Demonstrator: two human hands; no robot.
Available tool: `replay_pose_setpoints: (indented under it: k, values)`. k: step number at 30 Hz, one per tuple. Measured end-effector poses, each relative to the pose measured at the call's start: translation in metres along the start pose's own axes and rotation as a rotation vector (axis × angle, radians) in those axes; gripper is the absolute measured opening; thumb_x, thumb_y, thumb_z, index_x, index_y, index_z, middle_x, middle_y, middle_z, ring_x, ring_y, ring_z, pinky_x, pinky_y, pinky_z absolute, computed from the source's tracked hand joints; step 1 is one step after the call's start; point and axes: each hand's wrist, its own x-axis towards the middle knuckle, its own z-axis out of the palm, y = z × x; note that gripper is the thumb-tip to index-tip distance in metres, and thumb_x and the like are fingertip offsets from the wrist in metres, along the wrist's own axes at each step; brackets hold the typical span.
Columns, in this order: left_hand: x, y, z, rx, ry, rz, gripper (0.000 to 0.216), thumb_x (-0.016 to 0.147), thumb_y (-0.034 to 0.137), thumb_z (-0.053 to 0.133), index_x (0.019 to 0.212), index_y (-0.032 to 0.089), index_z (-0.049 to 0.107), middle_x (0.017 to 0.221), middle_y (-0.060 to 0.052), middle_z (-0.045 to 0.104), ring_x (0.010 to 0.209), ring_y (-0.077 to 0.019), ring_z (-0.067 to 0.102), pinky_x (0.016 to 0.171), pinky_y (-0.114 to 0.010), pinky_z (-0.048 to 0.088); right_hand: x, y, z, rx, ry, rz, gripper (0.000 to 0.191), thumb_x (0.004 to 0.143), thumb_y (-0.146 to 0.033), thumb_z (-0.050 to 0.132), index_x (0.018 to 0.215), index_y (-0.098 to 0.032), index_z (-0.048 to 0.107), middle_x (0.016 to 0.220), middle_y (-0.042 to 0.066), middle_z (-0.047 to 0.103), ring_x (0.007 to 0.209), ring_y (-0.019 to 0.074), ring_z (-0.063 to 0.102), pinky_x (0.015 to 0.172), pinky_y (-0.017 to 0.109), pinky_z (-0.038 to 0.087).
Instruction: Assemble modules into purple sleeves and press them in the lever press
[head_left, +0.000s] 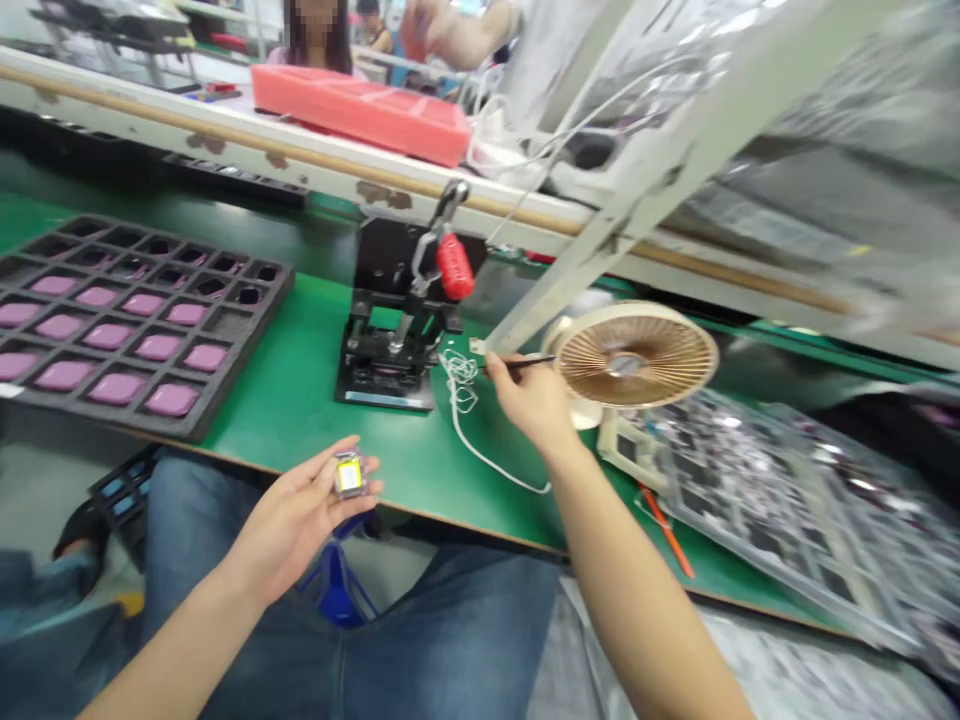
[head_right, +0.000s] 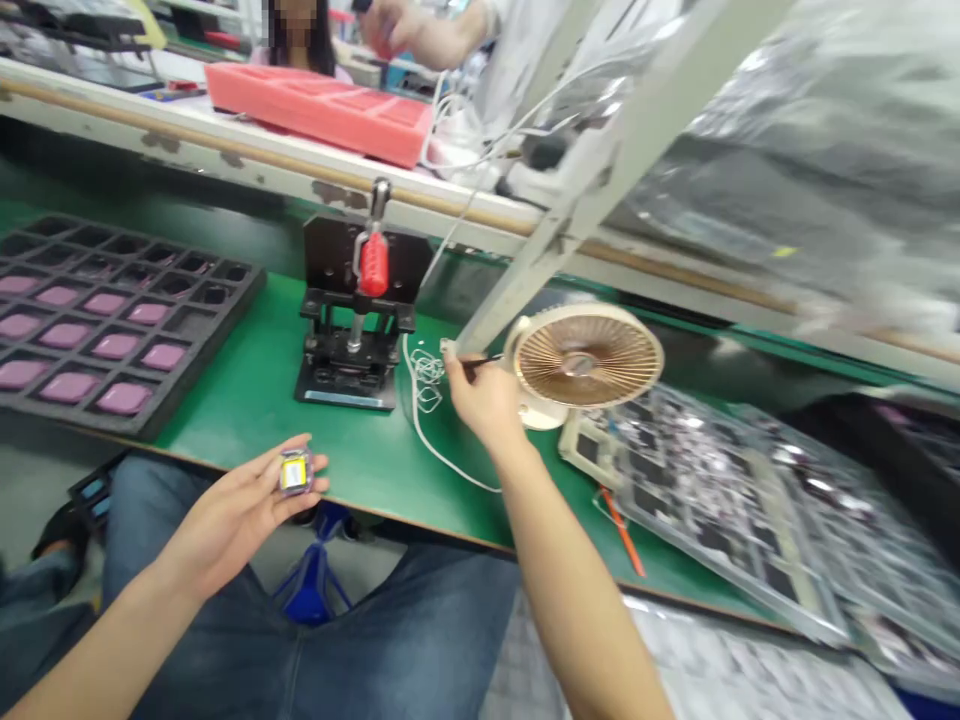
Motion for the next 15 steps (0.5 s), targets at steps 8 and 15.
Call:
replay_pose_setpoints:
  k: [8, 15]
  values:
    - [0.005, 0.001, -0.003, -0.054, -0.033, 0.022, 0.032, 0.097, 0.021, 0.076, 0.129, 0.016, 0.076, 0.126, -0.021, 0.078, 0.101, -0.0282, 0.080, 0.079, -0.030, 0.063, -0.002, -0.004, -0.007, 0.136, 0.041, -0.005, 0.065, 0.105, -0.069, 0.041, 0.079, -0.019, 0.074, 0.083, 0.015, 0.079, 0.086, 0.0309, 0.076, 0.087, 0.041, 0.056]
    - [-0.004, 0.001, -0.027, 0.112, 0.221, -0.096, 0.051, 0.080, 0.033, 0.090, 0.129, 0.028, 0.076, 0.142, -0.011, 0.074, 0.126, -0.0363, 0.073, 0.088, -0.030, 0.069, -0.083, -0.005, -0.049, 0.077, 0.026, 0.014, 0.044, 0.113, -0.050, 0.035, 0.119, -0.023, 0.069, 0.098, 0.000, 0.077, 0.083, 0.0143, 0.072, 0.081, 0.025, 0.058]
